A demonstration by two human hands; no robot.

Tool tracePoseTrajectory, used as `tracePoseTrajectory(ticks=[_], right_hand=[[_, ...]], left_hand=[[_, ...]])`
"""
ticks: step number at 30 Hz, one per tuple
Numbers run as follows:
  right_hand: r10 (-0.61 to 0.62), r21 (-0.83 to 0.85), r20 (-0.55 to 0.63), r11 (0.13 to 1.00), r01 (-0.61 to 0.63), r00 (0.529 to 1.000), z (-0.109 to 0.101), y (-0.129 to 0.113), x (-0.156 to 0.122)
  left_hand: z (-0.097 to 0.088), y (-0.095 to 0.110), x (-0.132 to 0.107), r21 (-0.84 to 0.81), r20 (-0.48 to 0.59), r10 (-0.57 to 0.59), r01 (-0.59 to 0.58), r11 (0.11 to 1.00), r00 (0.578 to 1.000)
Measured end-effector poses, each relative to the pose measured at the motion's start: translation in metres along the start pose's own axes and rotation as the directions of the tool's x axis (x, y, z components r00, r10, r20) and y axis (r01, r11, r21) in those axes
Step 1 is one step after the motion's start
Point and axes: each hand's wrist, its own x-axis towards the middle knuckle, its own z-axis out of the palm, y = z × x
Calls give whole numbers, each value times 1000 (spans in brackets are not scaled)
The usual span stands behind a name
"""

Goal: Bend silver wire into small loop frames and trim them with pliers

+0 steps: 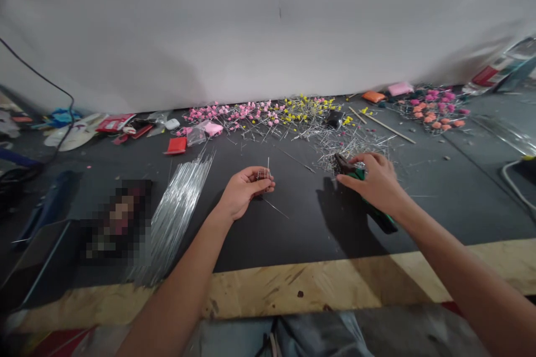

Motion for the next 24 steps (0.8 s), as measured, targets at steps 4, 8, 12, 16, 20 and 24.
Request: tracePoseTrajectory(ticks=[4,8,12,16,20,24], right_hand=[[49,-114,99,993,-37,994,7,23,-8],[53,-108,138,993,-38,989,9,30,-9],[51,-159,183,987,-22,982,5,33,-11],[40,-203,204,979,2,978,1,41,-17],[-47,-173,270,980,97,962,-5,42,-17],[16,-91,259,996,7,966,-21,28,-13]], left_hand=[[1,0,-1,9,4,5,-5,1000,1000],[0,-1,-1,22,10,3,-3,1000,1000],[-1,-1,-1,23,8,-6,6,1000,1000],[0,-1,-1,3,19,-3,3,1000,1000],[1,-2,-1,14,33,-7,7,1000,999],[1,-2,-1,18,53,-17,17,1000,998]])
